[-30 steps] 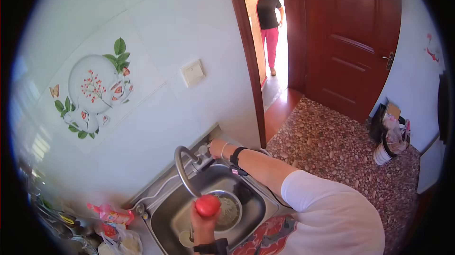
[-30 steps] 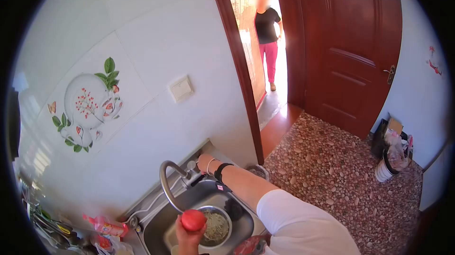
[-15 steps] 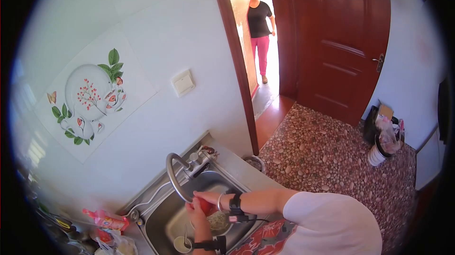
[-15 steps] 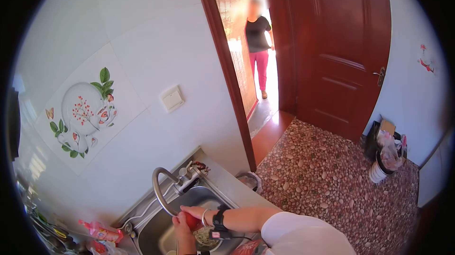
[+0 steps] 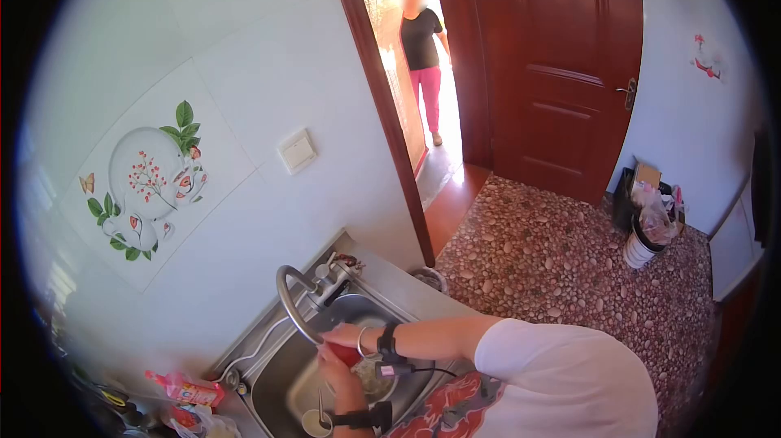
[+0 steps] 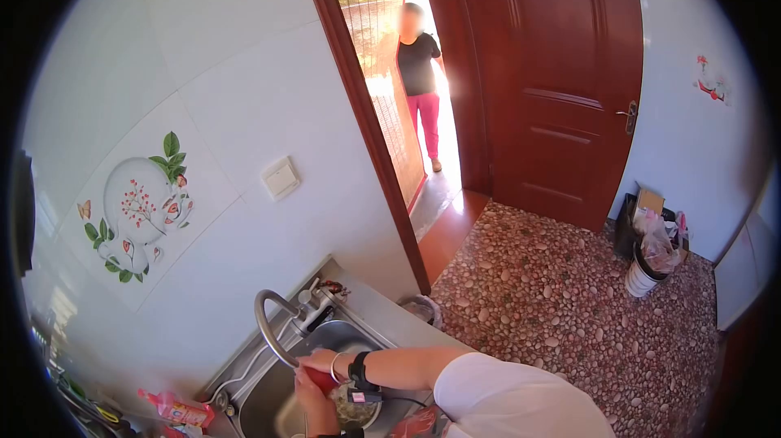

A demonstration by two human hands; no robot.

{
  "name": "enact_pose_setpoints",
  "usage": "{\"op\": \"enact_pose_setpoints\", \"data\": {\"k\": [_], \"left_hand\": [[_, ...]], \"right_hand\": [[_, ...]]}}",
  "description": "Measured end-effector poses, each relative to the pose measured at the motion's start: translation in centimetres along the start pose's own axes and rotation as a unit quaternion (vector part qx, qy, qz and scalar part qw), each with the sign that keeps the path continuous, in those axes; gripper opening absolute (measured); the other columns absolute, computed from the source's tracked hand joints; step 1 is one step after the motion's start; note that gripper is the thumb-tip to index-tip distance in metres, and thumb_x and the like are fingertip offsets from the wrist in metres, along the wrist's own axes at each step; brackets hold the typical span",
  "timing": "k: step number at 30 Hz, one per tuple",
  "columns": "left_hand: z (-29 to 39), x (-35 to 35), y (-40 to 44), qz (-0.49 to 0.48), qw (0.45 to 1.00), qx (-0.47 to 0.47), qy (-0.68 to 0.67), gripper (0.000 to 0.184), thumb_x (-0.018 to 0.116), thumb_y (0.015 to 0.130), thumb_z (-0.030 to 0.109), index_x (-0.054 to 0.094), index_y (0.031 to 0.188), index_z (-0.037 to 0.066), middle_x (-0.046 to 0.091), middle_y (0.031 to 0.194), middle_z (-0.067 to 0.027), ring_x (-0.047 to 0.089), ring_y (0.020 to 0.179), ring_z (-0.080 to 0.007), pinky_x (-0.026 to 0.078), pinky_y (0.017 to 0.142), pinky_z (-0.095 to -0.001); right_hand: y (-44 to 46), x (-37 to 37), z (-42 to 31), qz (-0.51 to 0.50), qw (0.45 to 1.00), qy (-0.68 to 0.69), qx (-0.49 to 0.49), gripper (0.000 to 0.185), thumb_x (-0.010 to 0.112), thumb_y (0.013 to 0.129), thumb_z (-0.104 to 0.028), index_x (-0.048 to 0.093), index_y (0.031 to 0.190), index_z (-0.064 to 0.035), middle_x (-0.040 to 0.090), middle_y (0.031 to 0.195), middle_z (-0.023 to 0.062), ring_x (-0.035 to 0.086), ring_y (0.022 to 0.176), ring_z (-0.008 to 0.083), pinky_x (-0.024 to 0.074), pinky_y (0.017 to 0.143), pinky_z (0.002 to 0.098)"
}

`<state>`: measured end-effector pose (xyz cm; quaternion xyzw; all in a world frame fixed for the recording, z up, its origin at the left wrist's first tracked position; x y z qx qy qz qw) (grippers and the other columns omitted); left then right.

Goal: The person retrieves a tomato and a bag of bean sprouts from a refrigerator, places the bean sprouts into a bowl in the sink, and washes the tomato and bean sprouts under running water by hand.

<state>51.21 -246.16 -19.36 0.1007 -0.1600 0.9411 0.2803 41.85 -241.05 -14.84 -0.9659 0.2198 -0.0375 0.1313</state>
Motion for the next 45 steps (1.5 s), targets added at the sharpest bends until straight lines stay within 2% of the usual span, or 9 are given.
{"op": "enact_pose_setpoints", "data": {"k": [5, 8, 15, 25, 28, 34, 39, 41, 45], "left_hand": [[-0.7, -2.4, 2.4, 0.066, 0.913, 0.251, 0.315, 0.035, 0.042, 0.089, 0.031, 0.055, 0.107, 0.003, 0.06, 0.098, -0.012, 0.059, 0.084, -0.0243, 0.049, 0.071, -0.0346], [-1.3, -2.9, 4.6, -0.031, 0.982, -0.04, -0.181, 0.028, 0.042, 0.089, 0.027, 0.054, 0.103, 0.007, 0.058, 0.096, -0.0098, 0.058, 0.086, -0.0242, 0.049, 0.073, -0.0363], [-0.3, -1.5, 1.0, -0.093, 0.939, -0.208, -0.259, 0.038, 0.043, 0.084, 0.038, 0.051, 0.104, 0.006, 0.055, 0.101, -0.011, 0.055, 0.095, -0.0273, 0.045, 0.081, -0.0416], [0.9, -0.6, -1.2, 0.094, 0.721, 0.459, 0.51, 0.029, 0.046, 0.086, 0.019, 0.049, 0.099, -0.007, 0.05, 0.102, -0.0255, 0.049, 0.097, -0.0371, 0.039, 0.085, -0.0406], [-0.5, -2.7, 2.0, 0.035, 0.993, 0.082, 0.084, 0.026, 0.049, 0.082, 0.019, 0.052, 0.097, -0.001, 0.053, 0.102, -0.0173, 0.053, 0.096, -0.0285, 0.043, 0.082, -0.0405], [-0.9, -3.4, 1.6, -0.192, 0.919, -0.219, -0.265, 0.035, 0.042, 0.086, 0.032, 0.049, 0.107, 0.006, 0.054, 0.104, -0.01, 0.055, 0.096, -0.0247, 0.047, 0.082, -0.0398], [0.3, -1.7, 0.1, -0.046, 0.998, 0.049, 0.019, 0.033, 0.038, 0.088, 0.03, 0.052, 0.101, 0.003, 0.053, 0.105, -0.0162, 0.054, 0.097, -0.0311, 0.047, 0.078, -0.0478], [0.4, -1.8, 1.2, 0.064, 0.825, 0.256, 0.5, 0.032, 0.036, 0.09, 0.026, 0.052, 0.097, -0.002, 0.055, 0.1, -0.0201, 0.053, 0.095, -0.0369, 0.045, 0.079, -0.0432], [1.2, 0.1, -1.6, 0.027, 0.791, 0.395, 0.465, 0.033, 0.041, 0.089, 0.022, 0.051, 0.104, -0.006, 0.054, 0.103, -0.0235, 0.049, 0.098, -0.0408, 0.038, 0.089, -0.0405]], "right_hand": [[2.0, 0.5, 2.2, -0.04, 0.998, -0.042, -0.025, 0.05, 0.049, 0.081, -0.05, 0.061, 0.093, -0.003, 0.061, 0.085, 0.0129, 0.06, 0.076, 0.0236, 0.0475, 0.068, 0.0314], [1.9, 1.2, 2.3, 0.079, 0.956, -0.204, -0.195, 0.036, 0.053, 0.077, -0.043, 0.057, 0.088, -0.0084, 0.057, 0.098, 0.0203, 0.057, 0.082, 0.037, 0.0454, 0.071, 0.0398], [-0.3, 1.7, 0.5, 0.033, 0.906, -0.291, -0.306, 0.04, 0.058, 0.074, -0.039, 0.059, 0.095, -0.0052, 0.059, 0.089, 0.0156, 0.058, 0.085, 0.0317, 0.0453, 0.075, 0.0373], [3.1, 2.4, 3.8, -0.074, 0.944, 0.291, 0.138, 0.028, 0.048, 0.082, -0.035, 0.058, 0.081, -0.0096, 0.059, 0.076, 0.0077, 0.059, 0.073, 0.0253, 0.0465, 0.063, 0.0385], [3.7, 2.5, 4.0, 0.009, 0.977, -0.198, -0.074, 0.029, 0.052, 0.079, -0.031, 0.057, 0.089, -0.0044, 0.057, 0.089, 0.0216, 0.055, 0.081, 0.0405, 0.0451, 0.074, 0.0422], [-1.4, 2.4, 0.9, -0.065, 0.828, -0.379, -0.408, 0.054, 0.066, 0.07, -0.028, 0.047, 0.117, -0.008, 0.051, 0.11, 0.0164, 0.05, 0.104, 0.0322, 0.0408, 0.086, 0.0374], [2.3, 1.2, 3.3, 0.013, 0.982, -0.184, -0.046, 0.055, 0.056, 0.075, -0.051, 0.055, 0.109, -0.0079, 0.061, 0.091, 0.0128, 0.057, 0.091, 0.0311, 0.0436, 0.083, 0.0344], [4.1, 1.6, 6.1, 0.013, 0.999, -0.028, 0.043, 0.054, 0.046, 0.08, -0.054, 0.059, 0.101, -0.0073, 0.063, 0.087, 0.0133, 0.06, 0.086, 0.0307, 0.0452, 0.08, 0.0347], [3.4, 1.8, 6.0, -0.063, 0.989, 0.092, 0.102, 0.043, 0.042, 0.083, -0.046, 0.058, 0.101, -0.0101, 0.062, 0.094, 0.0149, 0.059, 0.085, 0.0341, 0.0454, 0.08, 0.0378]]}}
Point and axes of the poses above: each hand's wrist, its own y-axis towards the middle knuckle, its own x-axis out of the palm, z = x × y, the point moved 3 cm from there along y, towards the middle knuckle
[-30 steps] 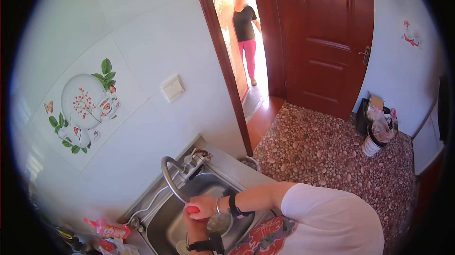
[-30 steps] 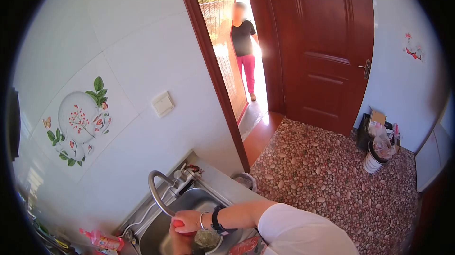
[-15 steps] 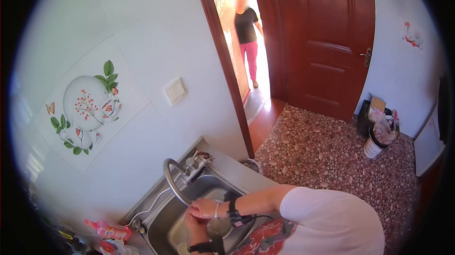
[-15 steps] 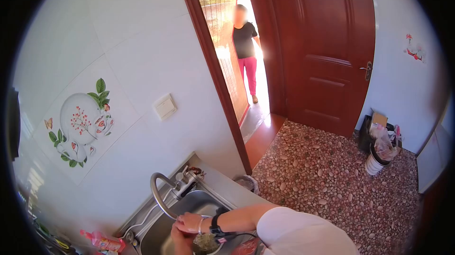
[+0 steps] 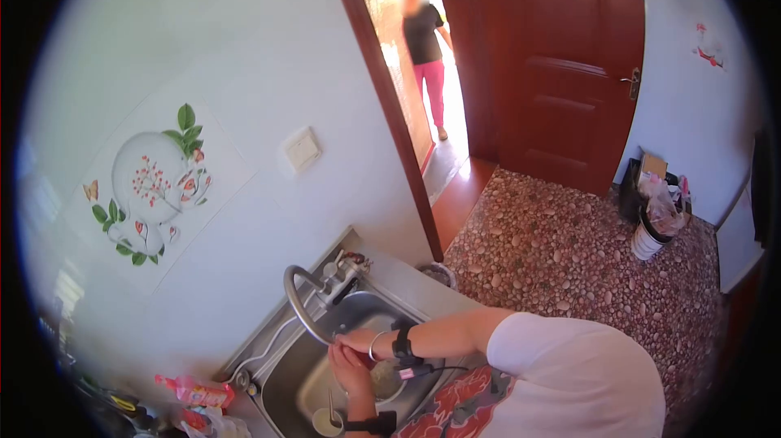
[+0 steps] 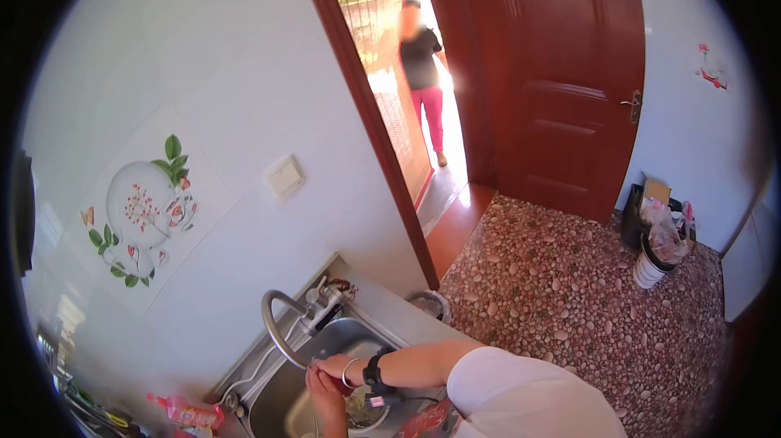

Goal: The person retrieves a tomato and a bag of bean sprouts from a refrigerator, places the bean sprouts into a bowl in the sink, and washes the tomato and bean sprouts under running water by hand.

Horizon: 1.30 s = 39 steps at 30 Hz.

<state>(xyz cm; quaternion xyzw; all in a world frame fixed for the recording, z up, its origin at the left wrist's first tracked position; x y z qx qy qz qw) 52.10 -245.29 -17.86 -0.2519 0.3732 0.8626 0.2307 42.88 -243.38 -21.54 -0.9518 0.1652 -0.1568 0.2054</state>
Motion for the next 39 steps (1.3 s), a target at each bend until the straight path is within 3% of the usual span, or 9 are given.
{"op": "enact_pose_setpoints", "data": {"k": [2, 5, 8, 16, 20, 24, 28, 36, 39], "left_hand": [[-7.0, 1.8, -1.1, -0.08, 0.937, -0.201, -0.273, 0.03, 0.039, 0.087, 0.023, 0.054, 0.101, 0.001, 0.053, 0.108, -0.0178, 0.05, 0.103, -0.0322, 0.041, 0.085, -0.0429], [-7.2, 2.2, -0.9, -0.177, 0.525, -0.502, -0.663, 0.035, 0.045, 0.081, 0.029, 0.054, 0.103, 0.003, 0.056, 0.105, -0.0117, 0.054, 0.099, -0.0275, 0.044, 0.087, -0.0438], [-2.8, 0.1, -0.2, -0.201, 0.499, -0.503, -0.676, 0.042, 0.045, 0.08, 0.038, 0.053, 0.105, 0.005, 0.055, 0.107, -0.0105, 0.055, 0.097, -0.0265, 0.045, 0.084, -0.0422], [0.0, -0.6, 0.0, 0.021, 0.997, -0.024, 0.068, 0.044, 0.043, 0.09, 0.032, 0.046, 0.115, -0.004, 0.051, 0.111, -0.0177, 0.051, 0.1, -0.0286, 0.04, 0.088, -0.0403], [-2.8, 0.2, -0.2, -0.008, 0.951, -0.207, -0.229, 0.041, 0.041, 0.089, 0.025, 0.044, 0.115, -0.006, 0.048, 0.115, -0.0198, 0.048, 0.105, -0.0297, 0.037, 0.089, -0.0412], [-3.8, 0.9, -0.5, -0.163, 0.529, -0.483, -0.679, 0.039, 0.041, 0.088, 0.035, 0.046, 0.113, 0.005, 0.051, 0.111, -0.0123, 0.051, 0.102, -0.027, 0.042, 0.085, -0.0426], [-4.2, 1.1, -0.2, -0.152, 0.485, -0.475, -0.718, 0.042, 0.043, 0.085, 0.04, 0.047, 0.115, 0.011, 0.051, 0.115, -0.009, 0.048, 0.108, -0.0288, 0.04, 0.088, -0.0486], [-3.8, 0.4, 0.8, -0.056, 0.965, -0.183, -0.18, 0.04, 0.038, 0.092, 0.03, 0.048, 0.109, -0.005, 0.055, 0.1, -0.018, 0.056, 0.089, -0.0273, 0.048, 0.074, -0.0338], [-6.9, 3.3, 1.1, -0.077, 0.873, -0.263, -0.403, 0.039, 0.038, 0.089, 0.033, 0.053, 0.104, 0.0, 0.057, 0.097, -0.0156, 0.056, 0.088, -0.0258, 0.047, 0.076, -0.0349]], "right_hand": [[0.3, -0.1, 0.4, 0.089, 0.914, -0.354, -0.178, 0.042, 0.043, 0.083, -0.045, 0.055, 0.106, -0.011, 0.061, 0.094, 0.014, 0.058, 0.085, 0.0352, 0.0452, 0.081, 0.0396], [-5.0, 1.7, -1.8, 0.059, 0.793, -0.426, -0.432, 0.038, 0.05, 0.081, -0.035, 0.053, 0.107, -0.0072, 0.057, 0.097, 0.0161, 0.054, 0.093, 0.0348, 0.0429, 0.084, 0.04], [-6.6, 2.0, -3.6, 0.01, 0.766, -0.433, -0.475, 0.041, 0.055, 0.08, -0.033, 0.051, 0.11, -0.0058, 0.052, 0.105, 0.0176, 0.052, 0.098, 0.0346, 0.0417, 0.085, 0.0391], [-3.0, 0.7, -2.8, -0.016, 0.995, 0.068, 0.077, 0.042, 0.041, 0.084, -0.047, 0.062, 0.088, -0.0105, 0.061, 0.08, 0.0098, 0.058, 0.07, 0.026, 0.0455, 0.067, 0.0432], [-3.3, 0.5, -2.9, 0.049, 0.995, -0.078, -0.045, 0.038, 0.045, 0.081, -0.043, 0.06, 0.092, -0.0093, 0.059, 0.081, 0.0118, 0.058, 0.074, 0.0287, 0.0456, 0.07, 0.0432], [-5.3, 1.3, -3.5, 0.059, 0.841, -0.39, -0.371, 0.039, 0.06, 0.07, -0.028, 0.056, 0.101, -0.0047, 0.055, 0.094, 0.0179, 0.052, 0.093, 0.0357, 0.0416, 0.085, 0.0387], [-5.4, 1.2, -3.7, 0.023, 0.784, -0.424, -0.454, 0.05, 0.065, 0.067, -0.026, 0.051, 0.108, -0.0009, 0.051, 0.105, 0.0182, 0.049, 0.101, 0.0334, 0.0402, 0.088, 0.0357], [-2.5, -0.3, -1.8, -0.026, 0.993, 0.097, 0.06, 0.055, 0.048, 0.077, -0.058, 0.054, 0.107, -0.0123, 0.059, 0.094, 0.008, 0.058, 0.083, 0.0277, 0.0471, 0.065, 0.0479], [-1.3, -1.0, -1.9, 0.044, 0.982, -0.14, -0.119, 0.054, 0.051, 0.076, -0.053, 0.051, 0.112, -0.0129, 0.055, 0.103, 0.0139, 0.056, 0.089, 0.0324, 0.0457, 0.073, 0.0455]]}}
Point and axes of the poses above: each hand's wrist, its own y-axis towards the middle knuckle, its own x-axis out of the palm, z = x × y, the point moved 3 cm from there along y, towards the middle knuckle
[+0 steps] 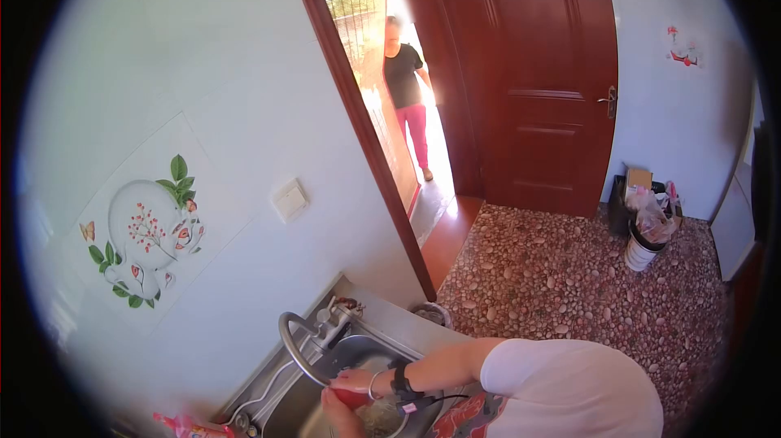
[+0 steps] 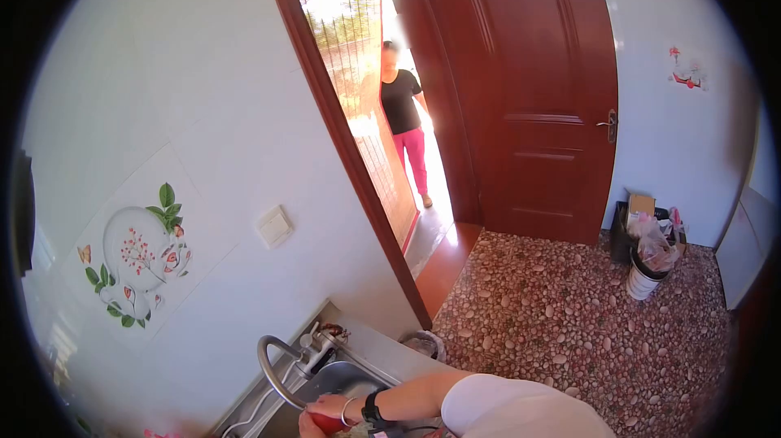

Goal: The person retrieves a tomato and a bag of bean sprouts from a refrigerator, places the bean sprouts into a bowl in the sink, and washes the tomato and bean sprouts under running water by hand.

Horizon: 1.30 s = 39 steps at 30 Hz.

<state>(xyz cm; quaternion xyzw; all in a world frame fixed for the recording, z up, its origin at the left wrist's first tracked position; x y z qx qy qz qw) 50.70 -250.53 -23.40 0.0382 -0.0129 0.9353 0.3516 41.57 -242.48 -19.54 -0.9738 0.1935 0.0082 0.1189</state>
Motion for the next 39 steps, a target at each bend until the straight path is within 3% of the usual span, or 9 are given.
{"op": "enact_pose_setpoints", "data": {"k": [7, 10, 16, 18, 24, 30, 34, 37, 39], "left_hand": [[3.0, 0.9, -2.6, -0.103, 0.873, -0.319, -0.353, 0.043, 0.042, 0.082, 0.047, 0.05, 0.111, 0.015, 0.05, 0.117, -0.0065, 0.048, 0.107, -0.0276, 0.039, 0.088, -0.0489], [2.3, 1.1, -2.6, 0.064, 0.985, -0.153, -0.034, 0.037, 0.04, 0.088, 0.036, 0.054, 0.101, 0.005, 0.056, 0.104, -0.0127, 0.052, 0.1, -0.0268, 0.043, 0.082, -0.0438], [4.5, 2.2, -3.7, 0.118, 0.872, 0.272, 0.39, 0.031, 0.041, 0.089, 0.026, 0.056, 0.097, 0.0, 0.058, 0.097, -0.0172, 0.055, 0.092, -0.0287, 0.045, 0.079, -0.0396], [1.7, 0.8, -2.4, 0.055, 0.998, 0.043, -0.003, 0.034, 0.041, 0.088, 0.031, 0.053, 0.105, 0.003, 0.056, 0.103, -0.0142, 0.054, 0.096, -0.0293, 0.043, 0.084, -0.0425], [2.8, 1.2, -3.0, -0.072, 0.847, -0.34, -0.402, 0.041, 0.037, 0.083, 0.044, 0.05, 0.11, 0.015, 0.053, 0.11, -0.007, 0.05, 0.103, -0.0282, 0.041, 0.085, -0.0508], [2.8, 1.4, -3.6, -0.05, 0.877, -0.318, -0.358, 0.045, 0.039, 0.085, 0.043, 0.052, 0.111, 0.009, 0.057, 0.106, -0.0089, 0.053, 0.1, -0.0292, 0.043, 0.082, -0.0479], [3.4, 0.2, -3.4, 0.116, 0.954, 0.041, 0.274, 0.041, 0.035, 0.091, 0.03, 0.055, 0.109, -0.001, 0.059, 0.102, -0.017, 0.057, 0.095, -0.0272, 0.044, 0.081, -0.0365], [4.2, 0.4, -3.8, 0.122, 0.903, 0.129, 0.39, 0.042, 0.036, 0.091, 0.03, 0.054, 0.109, -0.004, 0.059, 0.102, -0.0184, 0.057, 0.094, -0.0272, 0.044, 0.082, -0.037], [2.4, -0.6, -2.6, 0.067, 0.995, -0.052, 0.057, 0.037, 0.04, 0.087, 0.029, 0.055, 0.105, 0.0, 0.058, 0.102, -0.0152, 0.056, 0.095, -0.0273, 0.044, 0.083, -0.0394]], "right_hand": [[-4.4, 1.4, -3.0, 0.103, 0.875, -0.285, -0.378, 0.039, 0.062, 0.071, -0.028, 0.055, 0.104, -0.009, 0.054, 0.098, 0.0169, 0.052, 0.088, 0.0356, 0.0419, 0.08, 0.0425], [2.3, 0.6, 1.1, 0.047, 0.966, -0.204, -0.149, 0.035, 0.053, 0.078, -0.034, 0.055, 0.1, -0.0082, 0.057, 0.1, 0.0148, 0.055, 0.089, 0.0363, 0.0428, 0.078, 0.0423], [-0.4, 1.2, 0.0, -0.024, 0.948, 0.286, 0.136, 0.038, 0.051, 0.078, -0.038, 0.056, 0.099, -0.0067, 0.059, 0.095, 0.0197, 0.056, 0.087, 0.0372, 0.0437, 0.078, 0.0392], [-0.5, 1.1, 0.0, 0.071, 0.997, 0.012, -0.026, 0.041, 0.052, 0.078, -0.037, 0.054, 0.104, -0.0055, 0.059, 0.095, 0.0187, 0.056, 0.089, 0.0363, 0.0435, 0.08, 0.0388], [-2.5, 1.0, -2.3, -0.023, 0.933, -0.18, -0.31, 0.05, 0.059, 0.074, -0.037, 0.051, 0.11, -0.0033, 0.053, 0.106, 0.0186, 0.051, 0.101, 0.0329, 0.0407, 0.086, 0.0369], [0.5, 0.9, -0.5, -0.028, 0.982, -0.142, -0.119, 0.049, 0.056, 0.076, -0.042, 0.054, 0.104, -0.0023, 0.059, 0.097, 0.0182, 0.06, 0.084, 0.0297, 0.0462, 0.076, 0.0351], [-2.9, 0.5, -2.5, -0.077, 0.962, 0.142, 0.22, 0.055, 0.045, 0.083, -0.052, 0.052, 0.108, -0.0039, 0.06, 0.095, 0.0167, 0.059, 0.087, 0.0285, 0.0452, 0.077, 0.037], [-3.2, 1.2, -2.1, -0.106, 0.959, 0.175, 0.196, 0.053, 0.046, 0.082, -0.049, 0.05, 0.112, -0.005, 0.057, 0.102, 0.0181, 0.059, 0.088, 0.0308, 0.0448, 0.079, 0.0373], [-2.4, 1.8, -1.8, -0.08, 0.991, -0.098, -0.04, 0.051, 0.051, 0.08, -0.044, 0.049, 0.113, -0.0056, 0.055, 0.105, 0.0182, 0.057, 0.091, 0.032, 0.0443, 0.081, 0.0378]]}}
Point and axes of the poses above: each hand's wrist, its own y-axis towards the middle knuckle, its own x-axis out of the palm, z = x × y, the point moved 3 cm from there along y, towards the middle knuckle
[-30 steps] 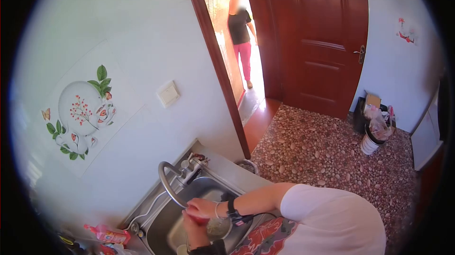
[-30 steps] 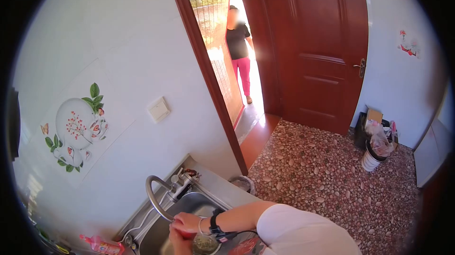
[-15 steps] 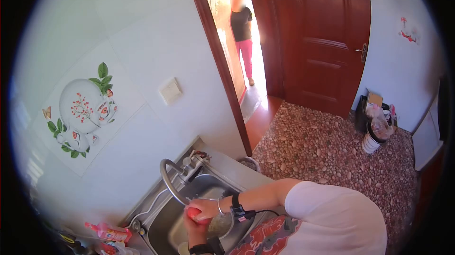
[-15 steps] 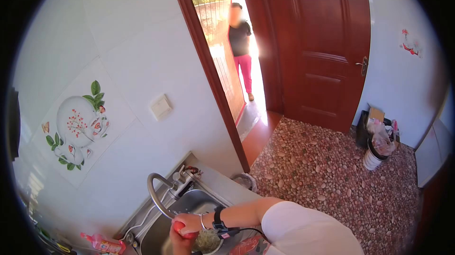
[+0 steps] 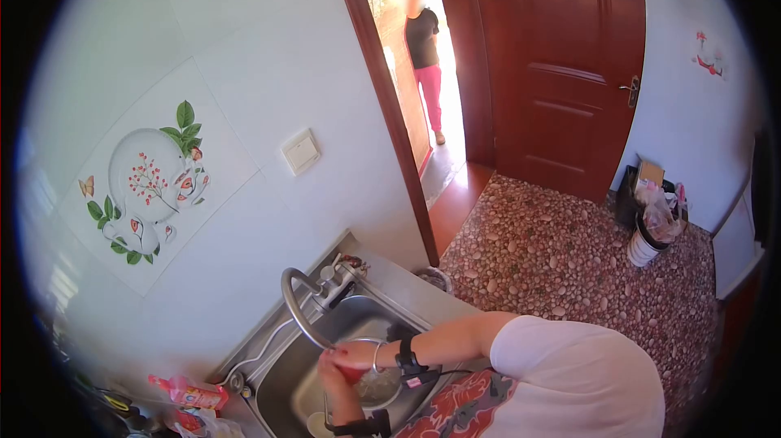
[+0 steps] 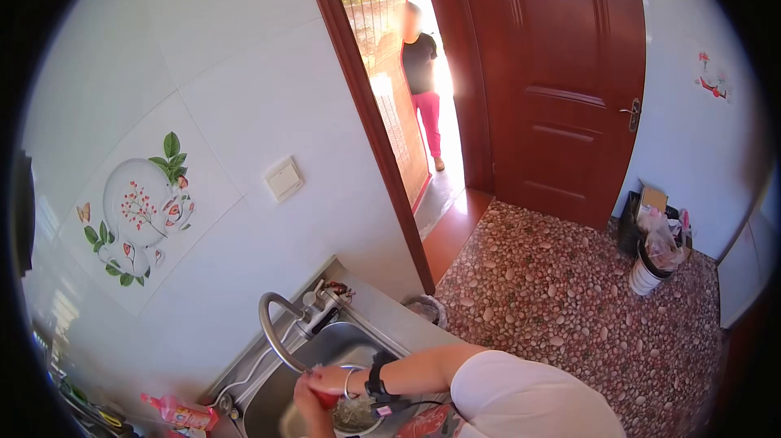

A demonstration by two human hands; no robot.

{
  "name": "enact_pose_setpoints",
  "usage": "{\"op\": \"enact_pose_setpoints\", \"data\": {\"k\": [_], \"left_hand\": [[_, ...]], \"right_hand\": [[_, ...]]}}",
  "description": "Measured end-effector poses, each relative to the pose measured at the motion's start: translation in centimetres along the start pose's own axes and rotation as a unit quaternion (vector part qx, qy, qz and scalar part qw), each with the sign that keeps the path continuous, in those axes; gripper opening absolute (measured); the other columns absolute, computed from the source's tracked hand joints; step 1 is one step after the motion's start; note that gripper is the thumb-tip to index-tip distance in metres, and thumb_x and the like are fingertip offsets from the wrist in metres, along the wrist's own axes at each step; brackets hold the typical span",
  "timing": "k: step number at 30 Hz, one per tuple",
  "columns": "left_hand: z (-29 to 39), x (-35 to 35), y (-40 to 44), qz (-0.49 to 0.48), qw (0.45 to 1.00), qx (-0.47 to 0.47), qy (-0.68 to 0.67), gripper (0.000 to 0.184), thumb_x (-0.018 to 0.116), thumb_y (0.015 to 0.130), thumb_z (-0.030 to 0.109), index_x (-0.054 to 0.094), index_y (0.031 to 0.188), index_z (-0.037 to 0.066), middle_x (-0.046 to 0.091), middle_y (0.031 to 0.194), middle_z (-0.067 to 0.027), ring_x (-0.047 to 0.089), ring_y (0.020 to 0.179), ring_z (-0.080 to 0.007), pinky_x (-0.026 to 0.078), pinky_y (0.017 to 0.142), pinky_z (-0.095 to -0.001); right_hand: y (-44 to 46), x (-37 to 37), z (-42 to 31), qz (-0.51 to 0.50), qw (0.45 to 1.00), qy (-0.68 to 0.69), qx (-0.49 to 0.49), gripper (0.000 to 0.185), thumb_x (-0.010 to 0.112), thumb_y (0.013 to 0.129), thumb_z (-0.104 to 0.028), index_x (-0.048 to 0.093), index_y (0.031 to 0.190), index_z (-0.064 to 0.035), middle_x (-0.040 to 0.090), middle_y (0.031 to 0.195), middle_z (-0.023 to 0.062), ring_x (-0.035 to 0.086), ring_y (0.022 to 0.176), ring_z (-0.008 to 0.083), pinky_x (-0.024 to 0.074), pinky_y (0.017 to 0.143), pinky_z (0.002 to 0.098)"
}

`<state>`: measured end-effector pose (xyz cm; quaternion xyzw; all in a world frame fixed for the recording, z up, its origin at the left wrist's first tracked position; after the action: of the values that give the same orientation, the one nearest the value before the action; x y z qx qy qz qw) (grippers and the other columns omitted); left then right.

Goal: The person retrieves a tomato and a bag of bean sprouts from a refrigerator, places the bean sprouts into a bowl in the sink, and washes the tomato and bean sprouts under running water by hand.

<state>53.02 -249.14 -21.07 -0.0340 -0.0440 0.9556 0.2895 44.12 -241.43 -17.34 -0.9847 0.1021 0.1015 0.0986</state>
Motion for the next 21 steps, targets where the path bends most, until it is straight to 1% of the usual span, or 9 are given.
{"op": "enact_pose_setpoints", "data": {"k": [2, 5, 7, 14, 15, 16, 18, 20, 21], "left_hand": [[-2.1, -0.6, 1.0, -0.124, 0.905, -0.204, -0.353, 0.035, 0.042, 0.085, 0.03, 0.054, 0.103, 0.003, 0.058, 0.102, -0.0134, 0.055, 0.096, -0.0278, 0.045, 0.084, -0.0404], [-1.4, -0.9, 0.6, -0.148, 0.885, -0.277, -0.343, 0.035, 0.042, 0.082, 0.032, 0.052, 0.104, 0.007, 0.055, 0.105, -0.0124, 0.054, 0.097, -0.0286, 0.045, 0.084, -0.0438], [-1.2, 0.1, -0.2, -0.172, 0.834, -0.33, -0.408, 0.035, 0.043, 0.081, 0.037, 0.052, 0.106, 0.016, 0.056, 0.104, -0.0081, 0.051, 0.101, -0.029, 0.042, 0.082, -0.0504], [-0.3, 1.2, -0.9, -0.033, 0.965, -0.089, -0.246, 0.037, 0.038, 0.089, 0.03, 0.051, 0.111, 0.002, 0.05, 0.114, -0.0158, 0.051, 0.102, -0.0297, 0.044, 0.083, -0.0448], [1.9, 1.6, -1.8, 0.062, 0.994, 0.057, 0.071, 0.035, 0.041, 0.089, 0.025, 0.051, 0.109, -0.003, 0.05, 0.112, -0.019, 0.052, 0.098, -0.031, 0.044, 0.083, -0.0396], [1.9, 1.4, -2.1, 0.064, 0.969, 0.156, 0.179, 0.034, 0.042, 0.089, 0.023, 0.051, 0.108, -0.004, 0.051, 0.11, -0.0196, 0.053, 0.096, -0.0314, 0.044, 0.082, -0.0379], [1.7, 1.6, -2.0, 0.065, 0.856, 0.351, 0.374, 0.033, 0.044, 0.088, 0.021, 0.051, 0.107, -0.005, 0.053, 0.106, -0.0207, 0.054, 0.093, -0.0322, 0.045, 0.081, -0.0345], [0.7, 0.5, -0.4, 0.043, 0.943, 0.259, 0.203, 0.032, 0.043, 0.088, 0.024, 0.053, 0.101, -0.003, 0.054, 0.103, -0.0202, 0.054, 0.094, -0.0313, 0.044, 0.082, -0.0378], [-0.7, -0.4, 1.4, 0.01, 0.986, 0.149, 0.078, 0.032, 0.041, 0.088, 0.027, 0.053, 0.1, 0.0, 0.054, 0.103, -0.0179, 0.053, 0.094, -0.0303, 0.043, 0.082, -0.0405]], "right_hand": [[-0.3, 0.3, -0.6, 0.031, 0.974, -0.165, -0.152, 0.049, 0.055, 0.077, -0.038, 0.049, 0.113, -0.0059, 0.053, 0.106, 0.0179, 0.055, 0.093, 0.033, 0.0436, 0.082, 0.0382], [-1.9, 0.0, -2.2, 0.051, 0.918, -0.252, -0.303, 0.045, 0.063, 0.071, -0.025, 0.049, 0.11, -0.0054, 0.053, 0.101, 0.0159, 0.052, 0.096, 0.0335, 0.0422, 0.084, 0.0387], [-2.1, 0.2, -2.6, 0.047, 0.935, -0.243, -0.254, 0.045, 0.063, 0.07, -0.025, 0.05, 0.108, -0.0047, 0.052, 0.101, 0.0156, 0.051, 0.096, 0.0335, 0.0419, 0.084, 0.0383], [3.0, -0.6, 2.4, 0.138, 0.99, 0.013, 0.002, 0.047, 0.046, 0.078, -0.05, 0.06, 0.091, -0.0072, 0.06, 0.077, 0.0161, 0.059, 0.071, 0.0339, 0.0479, 0.065, 0.0413], [2.9, -0.7, 2.5, 0.079, 0.979, 0.149, 0.114, 0.047, 0.044, 0.078, -0.051, 0.06, 0.092, -0.0086, 0.06, 0.078, 0.0157, 0.059, 0.07, 0.033, 0.0481, 0.062, 0.0417], [2.3, -0.4, 2.7, 0.017, 0.933, 0.281, 0.224, 0.047, 0.043, 0.079, -0.051, 0.061, 0.092, -0.0099, 0.061, 0.079, 0.0152, 0.06, 0.069, 0.0321, 0.0482, 0.058, 0.0421], [0.6, -1.0, 1.3, 0.031, 0.941, 0.271, 0.198, 0.048, 0.038, 0.08, -0.053, 0.061, 0.091, -0.0122, 0.061, 0.081, 0.0143, 0.061, 0.069, 0.0295, 0.047, 0.053, 0.0428], [-0.5, -1.4, -0.6, 0.089, 0.967, 0.2, 0.13, 0.049, 0.037, 0.08, -0.053, 0.06, 0.089, -0.0107, 0.061, 0.08, 0.0148, 0.061, 0.068, 0.0293, 0.0474, 0.055, 0.0417], [2.1, -0.8, 2.1, 0.159, 0.987, -0.003, 0.014, 0.043, 0.044, 0.08, -0.045, 0.059, 0.086, -0.0056, 0.061, 0.082, 0.0166, 0.06, 0.071, 0.0303, 0.0481, 0.062, 0.0375]]}}
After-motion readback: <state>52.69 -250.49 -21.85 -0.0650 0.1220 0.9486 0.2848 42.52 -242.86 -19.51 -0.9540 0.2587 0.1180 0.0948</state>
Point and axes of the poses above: each hand's wrist, its own y-axis towards the middle knuckle, its own x-axis out of the palm, z = x × y, the point moved 3 cm from there along y, towards the middle knuckle
